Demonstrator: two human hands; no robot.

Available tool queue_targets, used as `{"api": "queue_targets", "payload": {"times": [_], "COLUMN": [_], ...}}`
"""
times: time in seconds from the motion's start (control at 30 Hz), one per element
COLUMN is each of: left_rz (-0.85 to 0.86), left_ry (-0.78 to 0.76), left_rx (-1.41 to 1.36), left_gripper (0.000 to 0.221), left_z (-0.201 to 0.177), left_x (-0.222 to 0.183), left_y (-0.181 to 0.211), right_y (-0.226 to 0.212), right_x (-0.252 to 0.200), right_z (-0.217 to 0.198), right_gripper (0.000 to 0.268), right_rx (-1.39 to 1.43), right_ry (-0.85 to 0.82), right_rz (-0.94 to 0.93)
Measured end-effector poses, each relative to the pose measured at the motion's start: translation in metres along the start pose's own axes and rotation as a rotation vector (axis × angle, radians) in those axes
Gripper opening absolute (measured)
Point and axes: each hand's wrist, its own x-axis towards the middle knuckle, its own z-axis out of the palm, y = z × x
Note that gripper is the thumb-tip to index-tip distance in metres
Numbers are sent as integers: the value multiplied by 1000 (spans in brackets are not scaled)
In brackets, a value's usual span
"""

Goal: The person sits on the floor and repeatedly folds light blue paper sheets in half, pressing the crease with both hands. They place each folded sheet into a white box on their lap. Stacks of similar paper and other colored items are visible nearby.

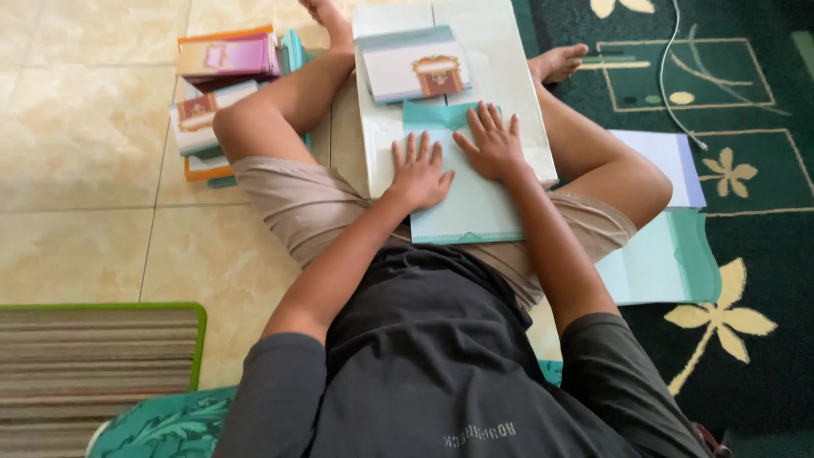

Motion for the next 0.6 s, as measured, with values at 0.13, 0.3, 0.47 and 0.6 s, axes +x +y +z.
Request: {"api": "queue_targets", "payload": {"times": [0.13,0.3,0.47,0.6], "left_rz": [76,110,-53,-109], "left_ry": [0,190,163,172], "left_rx": [-5,97,10,15], "left_gripper": [72,71,77,88], "left_z": [1,19,-3,-13], "left_x": [43,84,58,14], "left_y": [19,-9,-50,-45], "right_y": [-6,-3,-3,-5], "right_x": [-6,-3,-5,-1], "right_z": [-10,-5,-7,-3], "right_gripper": [76,78,75,79], "right_rx": [7,70,62,35], "right_ry": [-1,-37,-37,-22], "right_rz": [4,9,12,26]}}
